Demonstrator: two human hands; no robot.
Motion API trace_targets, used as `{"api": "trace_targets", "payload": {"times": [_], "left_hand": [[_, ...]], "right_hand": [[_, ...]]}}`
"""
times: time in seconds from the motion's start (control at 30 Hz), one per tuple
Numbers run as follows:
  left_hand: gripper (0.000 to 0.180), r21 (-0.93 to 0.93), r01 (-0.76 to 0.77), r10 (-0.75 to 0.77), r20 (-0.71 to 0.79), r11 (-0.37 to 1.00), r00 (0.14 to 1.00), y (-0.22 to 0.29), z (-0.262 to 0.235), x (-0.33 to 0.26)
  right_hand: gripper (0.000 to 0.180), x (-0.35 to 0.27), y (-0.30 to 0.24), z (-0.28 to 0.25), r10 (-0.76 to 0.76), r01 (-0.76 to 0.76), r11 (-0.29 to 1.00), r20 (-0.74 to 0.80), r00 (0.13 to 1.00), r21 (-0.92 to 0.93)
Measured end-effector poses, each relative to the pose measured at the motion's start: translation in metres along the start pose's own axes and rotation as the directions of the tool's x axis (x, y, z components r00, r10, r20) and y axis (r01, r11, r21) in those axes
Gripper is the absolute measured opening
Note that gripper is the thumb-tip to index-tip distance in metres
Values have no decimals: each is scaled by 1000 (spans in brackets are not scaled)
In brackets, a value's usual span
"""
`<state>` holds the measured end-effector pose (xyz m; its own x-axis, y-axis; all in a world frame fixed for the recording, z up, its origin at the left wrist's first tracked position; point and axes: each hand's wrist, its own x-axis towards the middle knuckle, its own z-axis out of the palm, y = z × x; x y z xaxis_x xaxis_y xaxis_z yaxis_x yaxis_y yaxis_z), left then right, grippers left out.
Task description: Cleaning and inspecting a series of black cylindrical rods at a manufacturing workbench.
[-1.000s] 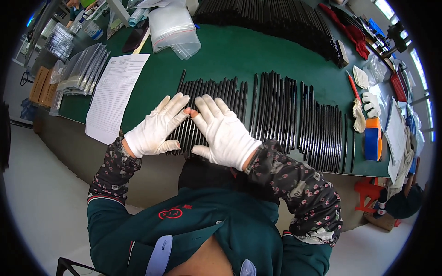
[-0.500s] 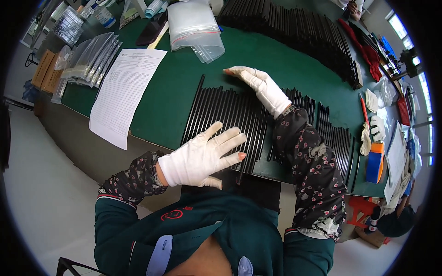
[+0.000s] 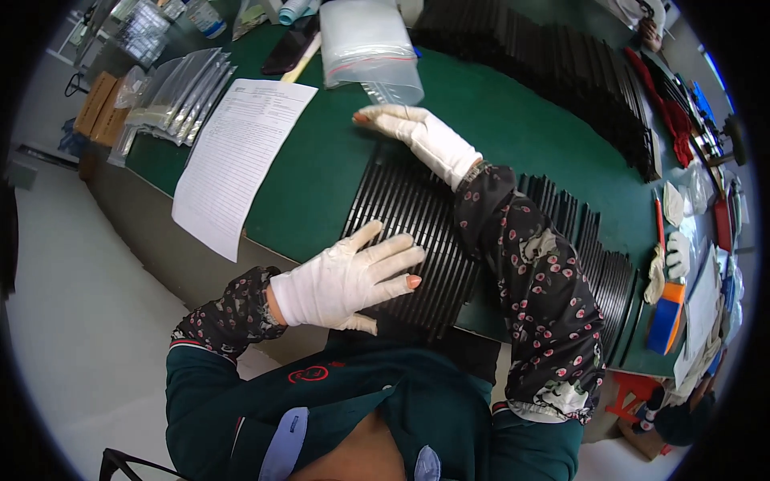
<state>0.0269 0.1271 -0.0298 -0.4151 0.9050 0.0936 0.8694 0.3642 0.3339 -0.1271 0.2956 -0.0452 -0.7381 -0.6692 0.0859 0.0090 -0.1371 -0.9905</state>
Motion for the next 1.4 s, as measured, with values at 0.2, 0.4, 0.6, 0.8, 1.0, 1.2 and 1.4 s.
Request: {"api": "trace_targets", "payload": {"times": [0.2, 0.4, 0.6, 0.8, 1.0, 1.2, 1.4], "left_hand": [[75, 13, -42, 42, -57, 999, 997, -7, 13, -6], [67, 13, 354, -278, -592, 935, 757, -1, -18, -83], [67, -969, 34, -809, -225, 247, -544, -52, 21, -188], [41, -930, -356, -954, 19, 93, -299, -66, 25, -192], [27, -957, 244, -911, -235, 156, -338, -41, -9, -180], [24, -848, 244, -769, -529, 470, -359, -13, -41, -192], [22, -801, -233, -815, -458, 552, -356, -31, -97, -157]], "right_hand": [[36, -21, -5, 12, 55, -37, 993, 158, 986, -113], [61, -58, -33, 50, -111, 444, 187, 431, 896, -876], [71, -72, -14, 55, 63, 435, -1, 434, 899, -900], [70, -69, -13, 57, 58, 422, 19, 423, 904, -906], [69, -68, -11, 55, 37, 420, 16, 420, 907, -907], [68, -70, -13, 56, 2, 434, 3, 434, 901, -901], [65, -74, -7, 50, -30, 457, -47, 459, 888, -888]]}}
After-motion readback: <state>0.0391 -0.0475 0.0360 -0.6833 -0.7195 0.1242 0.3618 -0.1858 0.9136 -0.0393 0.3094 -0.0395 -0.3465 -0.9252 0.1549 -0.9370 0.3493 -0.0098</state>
